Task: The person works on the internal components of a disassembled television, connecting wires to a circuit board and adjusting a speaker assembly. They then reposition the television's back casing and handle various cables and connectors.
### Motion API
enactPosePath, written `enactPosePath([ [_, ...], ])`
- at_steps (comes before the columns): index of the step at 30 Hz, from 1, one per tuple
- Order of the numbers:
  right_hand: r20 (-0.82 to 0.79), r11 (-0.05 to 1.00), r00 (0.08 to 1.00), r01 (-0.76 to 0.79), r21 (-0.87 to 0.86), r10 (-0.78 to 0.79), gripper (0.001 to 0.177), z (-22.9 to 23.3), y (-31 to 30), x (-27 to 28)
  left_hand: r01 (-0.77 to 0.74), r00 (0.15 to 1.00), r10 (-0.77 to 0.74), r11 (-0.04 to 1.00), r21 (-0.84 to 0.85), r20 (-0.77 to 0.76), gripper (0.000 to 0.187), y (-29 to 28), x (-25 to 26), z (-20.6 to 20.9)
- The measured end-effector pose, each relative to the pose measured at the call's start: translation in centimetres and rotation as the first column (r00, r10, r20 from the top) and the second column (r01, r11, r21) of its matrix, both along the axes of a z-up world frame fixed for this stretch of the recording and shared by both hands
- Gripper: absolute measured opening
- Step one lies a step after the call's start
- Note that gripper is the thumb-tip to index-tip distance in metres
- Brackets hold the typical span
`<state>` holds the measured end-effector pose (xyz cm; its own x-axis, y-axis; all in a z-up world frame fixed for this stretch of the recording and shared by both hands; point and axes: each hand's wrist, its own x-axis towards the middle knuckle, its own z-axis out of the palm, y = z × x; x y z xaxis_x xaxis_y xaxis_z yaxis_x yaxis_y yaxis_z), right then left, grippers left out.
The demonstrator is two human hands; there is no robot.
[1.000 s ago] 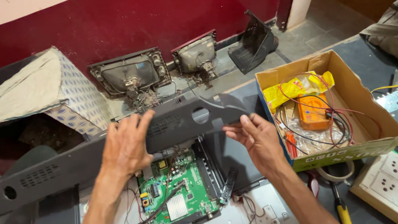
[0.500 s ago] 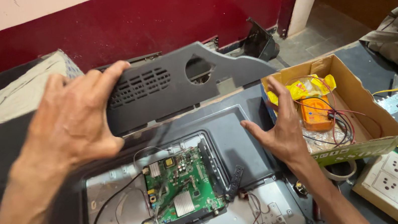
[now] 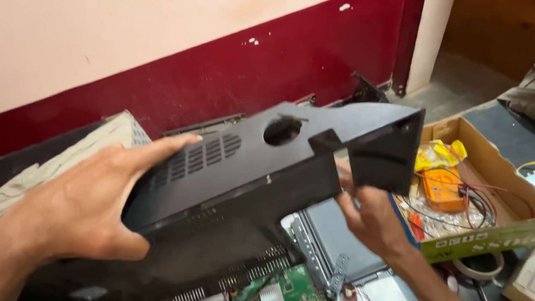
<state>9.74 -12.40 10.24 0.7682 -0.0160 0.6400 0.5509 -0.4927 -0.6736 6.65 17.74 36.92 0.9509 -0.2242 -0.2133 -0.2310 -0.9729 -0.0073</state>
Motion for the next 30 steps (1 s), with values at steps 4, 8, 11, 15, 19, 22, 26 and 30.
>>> enactPosePath([
  [4,-0.342,0.992,0.932,-0.116,0.04,0.123,0.021,-0.2,2.0,-1.2,0.067,0.993,-0.086,0.974,-0.218,-0.079,0.122,1.5,1.1,-0.3],
  [8,-0.391,0.978,0.903,-0.124,0.166,0.181,0.018,-1.8,4.1,-3.3,0.194,0.969,-0.233,0.92,-0.34,-0.078,0.116,3.0,4.2,-2.0],
  [11,-0.427,0.905,0.862,-0.079,0.417,0.272,0.027,-3.7,5.6,-3.7,0.238,0.951,-0.294,0.891,-0.386,-0.093,0.118,3.7,6.6,-4.1],
  [15,-0.481,0.772,0.763,-0.038,0.634,0.433,0.042,-6.1,5.8,-4.0,0.242,0.888,-0.399,0.828,-0.506,-0.227,0.114,3.2,10.0,-6.0],
  [19,-0.338,0.716,0.786,-0.182,0.674,0.518,0.041,-7.9,5.5,-3.8,0.214,0.909,-0.346,0.865,-0.454,-0.23,0.115,2.4,12.7,-7.5],
  [22,-0.325,0.731,0.8,-0.195,0.653,0.504,0.045,-9.6,5.5,-2.9,0.226,0.892,-0.371,0.862,-0.454,-0.259,0.112,1.7,14.6,-8.5],
  [26,-0.289,0.682,0.795,-0.203,0.703,0.534,0.045,-12.8,5.3,-1.0,0.254,0.89,-0.395,0.844,-0.472,-0.228,0.104,1.3,16.6,-9.8],
  [30,-0.293,0.719,0.827,-0.179,0.671,0.479,0.044,-15.2,5.4,0.4,0.251,0.883,-0.427,0.779,-0.575,-0.193,0.095,1.3,17.8,-10.6],
])
